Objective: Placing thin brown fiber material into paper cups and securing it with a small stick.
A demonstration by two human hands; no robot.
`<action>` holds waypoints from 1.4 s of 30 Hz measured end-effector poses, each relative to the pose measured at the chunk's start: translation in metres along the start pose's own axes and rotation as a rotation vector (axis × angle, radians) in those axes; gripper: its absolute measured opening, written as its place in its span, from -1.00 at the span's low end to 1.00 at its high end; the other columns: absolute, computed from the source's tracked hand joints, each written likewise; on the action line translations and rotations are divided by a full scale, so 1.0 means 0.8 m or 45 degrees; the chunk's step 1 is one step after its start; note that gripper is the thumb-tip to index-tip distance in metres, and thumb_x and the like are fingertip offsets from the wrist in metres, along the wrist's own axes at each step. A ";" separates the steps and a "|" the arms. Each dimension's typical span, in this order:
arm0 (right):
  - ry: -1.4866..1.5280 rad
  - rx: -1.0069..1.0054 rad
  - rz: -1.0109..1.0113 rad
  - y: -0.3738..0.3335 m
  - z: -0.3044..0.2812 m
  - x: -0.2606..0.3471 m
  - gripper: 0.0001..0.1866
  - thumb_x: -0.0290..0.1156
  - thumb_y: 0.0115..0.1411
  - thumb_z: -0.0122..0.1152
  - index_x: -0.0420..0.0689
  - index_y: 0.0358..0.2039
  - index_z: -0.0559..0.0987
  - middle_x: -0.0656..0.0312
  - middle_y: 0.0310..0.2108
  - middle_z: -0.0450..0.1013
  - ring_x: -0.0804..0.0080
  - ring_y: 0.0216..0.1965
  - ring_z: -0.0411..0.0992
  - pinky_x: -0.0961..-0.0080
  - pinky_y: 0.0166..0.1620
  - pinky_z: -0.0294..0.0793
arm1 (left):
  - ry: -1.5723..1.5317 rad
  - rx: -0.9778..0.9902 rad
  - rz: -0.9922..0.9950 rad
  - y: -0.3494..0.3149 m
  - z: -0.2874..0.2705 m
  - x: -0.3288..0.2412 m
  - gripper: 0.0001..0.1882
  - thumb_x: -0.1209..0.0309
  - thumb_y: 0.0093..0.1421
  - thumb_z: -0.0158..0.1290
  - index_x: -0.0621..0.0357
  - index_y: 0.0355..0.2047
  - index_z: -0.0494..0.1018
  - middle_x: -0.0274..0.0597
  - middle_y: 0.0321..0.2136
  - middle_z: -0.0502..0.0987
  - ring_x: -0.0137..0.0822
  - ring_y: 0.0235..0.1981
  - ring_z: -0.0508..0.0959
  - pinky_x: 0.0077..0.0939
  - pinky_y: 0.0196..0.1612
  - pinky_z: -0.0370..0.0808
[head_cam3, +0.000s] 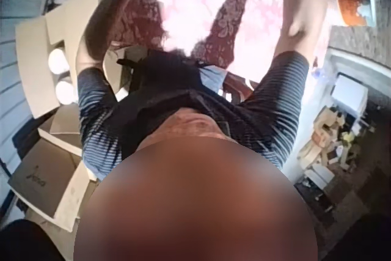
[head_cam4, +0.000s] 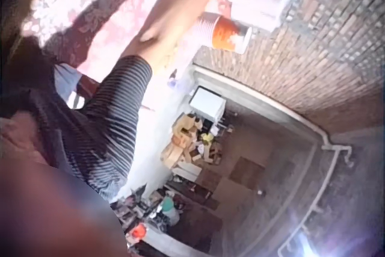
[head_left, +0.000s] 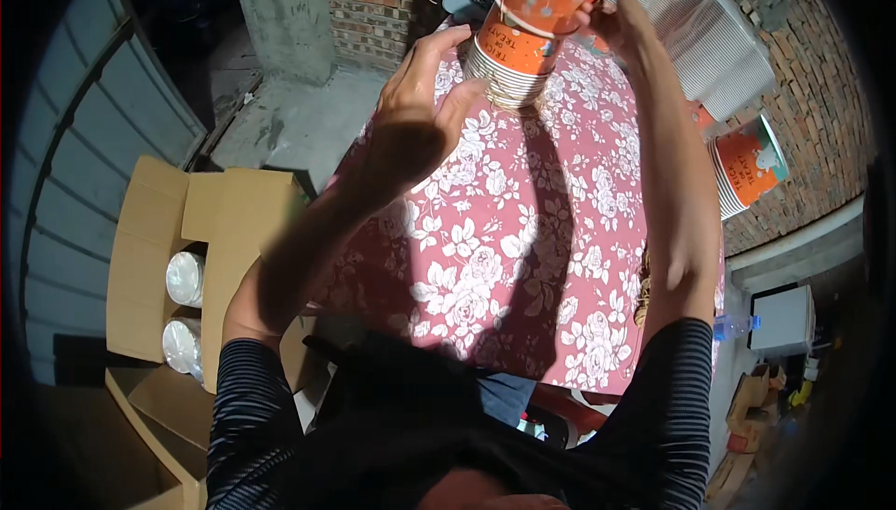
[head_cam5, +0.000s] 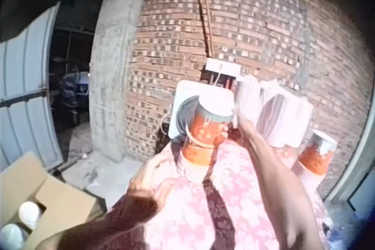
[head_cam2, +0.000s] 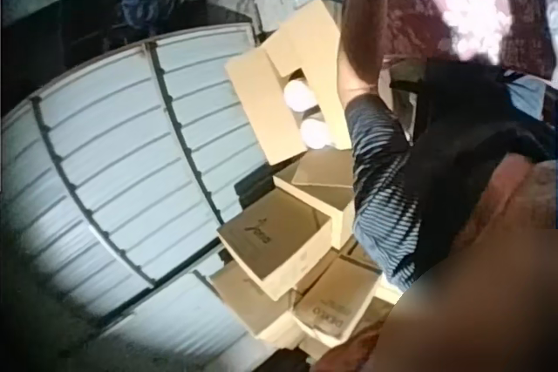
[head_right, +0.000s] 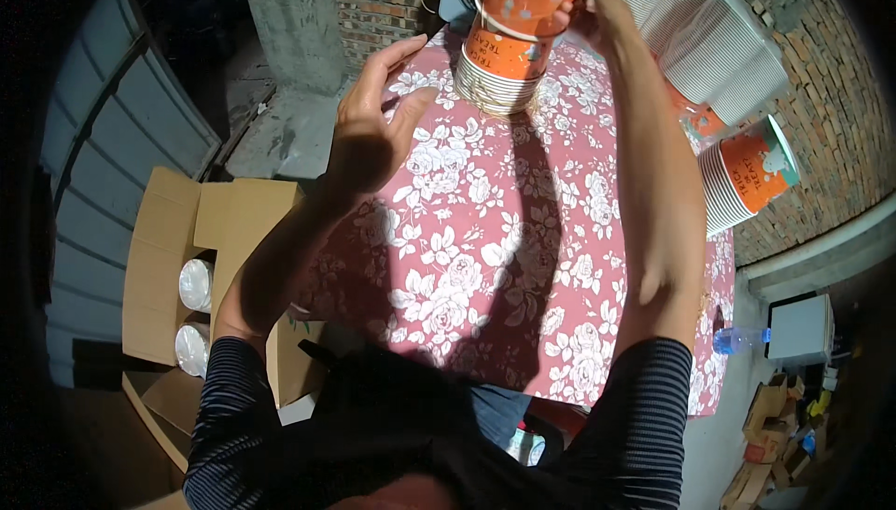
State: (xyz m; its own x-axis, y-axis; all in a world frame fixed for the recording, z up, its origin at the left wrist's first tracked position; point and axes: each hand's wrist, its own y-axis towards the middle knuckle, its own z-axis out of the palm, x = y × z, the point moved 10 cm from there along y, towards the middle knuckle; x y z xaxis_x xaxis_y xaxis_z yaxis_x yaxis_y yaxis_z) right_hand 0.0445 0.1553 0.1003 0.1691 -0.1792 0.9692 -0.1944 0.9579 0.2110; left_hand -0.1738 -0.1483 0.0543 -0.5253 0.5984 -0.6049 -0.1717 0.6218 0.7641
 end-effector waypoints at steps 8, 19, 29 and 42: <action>-0.282 -0.227 0.392 -0.003 -0.029 -0.122 -0.19 0.40 0.34 -0.06 -0.27 -0.12 0.54 0.02 -0.32 0.59 0.13 -0.45 0.59 0.20 -0.38 0.63 | 0.307 0.070 0.396 0.070 0.084 -0.001 -0.43 0.42 0.28 0.18 0.24 0.27 0.32 0.09 0.25 0.41 0.11 0.25 0.45 -0.15 0.30 0.39; -2.329 -0.665 -1.333 -0.241 -0.201 0.197 -0.78 -0.34 0.10 0.38 -0.11 -0.23 0.65 0.07 -0.27 0.56 0.00 -0.19 0.53 0.07 -0.18 0.55 | 0.247 0.592 0.406 0.032 0.298 -0.005 -0.55 0.49 0.29 0.15 0.38 0.16 0.41 0.17 0.06 0.50 0.08 0.13 0.49 -0.12 0.25 0.42; -2.313 -0.583 -0.582 -0.242 -0.371 0.247 -0.74 -0.23 0.34 0.15 -0.11 -0.26 0.70 0.12 -0.45 0.64 0.19 -0.33 0.63 0.24 -0.23 0.54 | -0.101 0.488 0.895 -0.018 0.522 -0.232 -0.72 0.78 0.03 -0.02 0.45 -0.22 0.49 0.11 -0.17 0.53 -0.03 -0.08 0.56 -0.18 0.03 0.57; -1.979 -0.736 -0.437 -0.275 -0.375 0.264 -0.82 -0.47 0.09 0.26 -0.12 -0.33 0.77 -0.10 -0.43 0.62 -0.01 -0.39 0.64 0.13 -0.25 0.61 | 0.359 0.476 0.970 -0.033 0.594 -0.264 -0.91 0.52 -0.11 0.18 0.32 -0.57 0.61 0.08 -0.33 0.53 -0.02 -0.11 0.45 -0.18 -0.04 0.39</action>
State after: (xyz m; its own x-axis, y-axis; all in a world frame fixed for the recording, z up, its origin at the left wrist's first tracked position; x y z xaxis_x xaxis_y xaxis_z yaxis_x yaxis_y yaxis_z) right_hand 0.4126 -0.0259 0.2204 -0.9830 -0.0790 0.1655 0.0589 0.7189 0.6926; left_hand 0.3377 -0.0511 0.0557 -0.5798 0.8005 0.1520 0.5644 0.2601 0.7834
